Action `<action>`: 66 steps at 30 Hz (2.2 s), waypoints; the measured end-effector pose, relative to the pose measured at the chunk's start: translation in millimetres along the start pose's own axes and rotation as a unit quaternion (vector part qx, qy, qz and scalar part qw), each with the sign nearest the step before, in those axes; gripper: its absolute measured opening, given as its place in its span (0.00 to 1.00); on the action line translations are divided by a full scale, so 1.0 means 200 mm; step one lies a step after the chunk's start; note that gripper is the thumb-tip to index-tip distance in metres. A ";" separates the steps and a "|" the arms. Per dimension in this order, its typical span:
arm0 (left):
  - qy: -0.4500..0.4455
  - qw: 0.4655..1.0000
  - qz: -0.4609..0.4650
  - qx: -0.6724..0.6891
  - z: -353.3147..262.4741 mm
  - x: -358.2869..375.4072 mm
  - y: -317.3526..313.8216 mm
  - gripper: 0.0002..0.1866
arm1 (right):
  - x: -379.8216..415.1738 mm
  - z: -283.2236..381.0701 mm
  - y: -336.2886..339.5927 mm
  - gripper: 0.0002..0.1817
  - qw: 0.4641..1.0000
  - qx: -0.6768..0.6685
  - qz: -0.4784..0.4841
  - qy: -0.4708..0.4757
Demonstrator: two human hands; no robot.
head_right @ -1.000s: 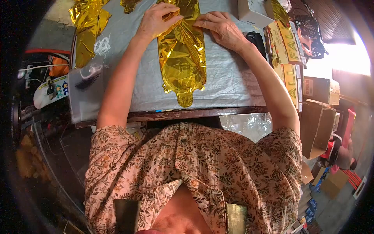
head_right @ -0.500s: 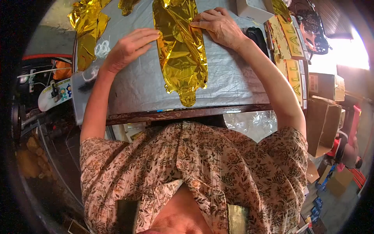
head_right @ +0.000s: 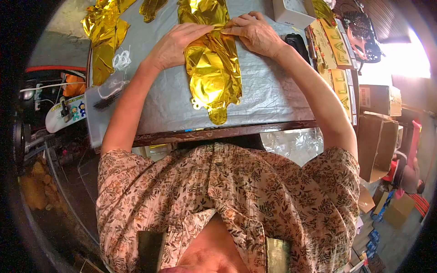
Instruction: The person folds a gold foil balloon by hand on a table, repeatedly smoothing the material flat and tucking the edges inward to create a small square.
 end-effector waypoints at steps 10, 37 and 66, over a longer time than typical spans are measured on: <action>0.038 0.995 -0.013 0.092 0.08 0.06 -0.02 0.32 | -0.02 -0.06 0.00 0.20 0.994 -0.076 -0.021 -0.075; 0.323 0.926 -0.174 0.092 0.33 0.24 -0.01 0.16 | -0.07 -0.24 -0.16 0.13 0.870 -0.304 -0.069 -0.383; 0.360 0.902 -0.239 0.023 0.25 0.24 0.02 0.15 | 0.06 -0.21 -0.17 0.22 0.888 -0.141 -0.111 -0.423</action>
Point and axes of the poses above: each hand's wrist, its own x-axis away from the middle knuckle, its own y-axis out of the back of the hand, z = x × y, the point moved 7 cm from there along -x, towards the middle knuckle, and after that the axes turned 1 degree about -z, right-handed, at the moved point
